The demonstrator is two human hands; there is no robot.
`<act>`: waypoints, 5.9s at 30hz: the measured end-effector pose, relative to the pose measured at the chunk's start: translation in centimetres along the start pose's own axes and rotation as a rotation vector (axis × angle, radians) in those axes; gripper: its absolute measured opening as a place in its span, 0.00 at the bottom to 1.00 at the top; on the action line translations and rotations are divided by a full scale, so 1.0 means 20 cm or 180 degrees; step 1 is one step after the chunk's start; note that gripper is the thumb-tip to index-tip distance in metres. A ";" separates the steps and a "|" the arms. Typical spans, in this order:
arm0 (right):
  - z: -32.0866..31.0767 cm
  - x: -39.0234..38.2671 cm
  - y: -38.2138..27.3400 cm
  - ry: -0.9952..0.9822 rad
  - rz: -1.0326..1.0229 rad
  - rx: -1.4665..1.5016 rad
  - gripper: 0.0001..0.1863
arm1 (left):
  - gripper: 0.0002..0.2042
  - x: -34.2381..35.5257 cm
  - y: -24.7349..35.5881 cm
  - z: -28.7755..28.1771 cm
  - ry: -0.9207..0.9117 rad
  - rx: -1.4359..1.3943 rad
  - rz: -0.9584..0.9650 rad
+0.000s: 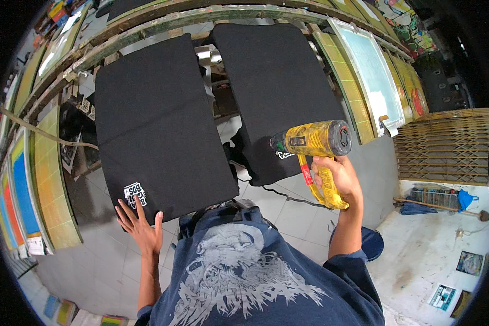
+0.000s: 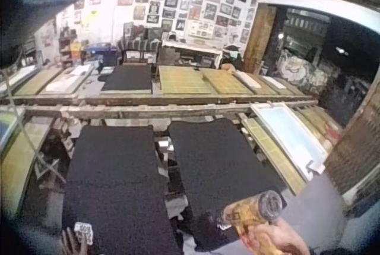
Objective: The person uses a squeegee to spread white ink across a screen printing frame. They then use a yellow heat gun to dry a white logo on a black t-shirt laid out on a table. The person repeats the ink spreading and heat drying process on a second t-shirt. Finally, they move a metal bowl of tools and handle a screen printing frame.
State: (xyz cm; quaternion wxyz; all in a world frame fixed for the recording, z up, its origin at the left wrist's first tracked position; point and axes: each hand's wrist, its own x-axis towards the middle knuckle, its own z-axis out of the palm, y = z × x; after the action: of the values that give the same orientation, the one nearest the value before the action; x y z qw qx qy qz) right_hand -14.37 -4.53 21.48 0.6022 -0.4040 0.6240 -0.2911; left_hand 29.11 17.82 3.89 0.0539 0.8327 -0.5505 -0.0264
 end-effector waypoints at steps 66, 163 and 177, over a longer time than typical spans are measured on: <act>-0.11 -0.15 0.05 0.0255 0.0106 -0.0246 0.15 | 0.41 0.05 0.06 -0.03 -0.0338 -0.0008 -0.0048; -0.09 0.00 0.04 0.0255 0.0096 -0.0150 0.13 | 0.45 0.04 0.05 -0.01 0.0195 -0.0516 -0.0418; -0.12 -0.12 0.13 0.0516 0.0028 -0.0435 0.19 | 0.46 0.06 0.05 -0.02 0.0024 -0.0231 -0.0359</act>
State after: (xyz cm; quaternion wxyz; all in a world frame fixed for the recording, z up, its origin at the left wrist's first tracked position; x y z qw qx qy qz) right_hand -17.25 -1.47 20.68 0.5219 -0.4166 0.6909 -0.2770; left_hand 28.73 16.36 4.41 0.0846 0.8600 -0.5012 -0.0462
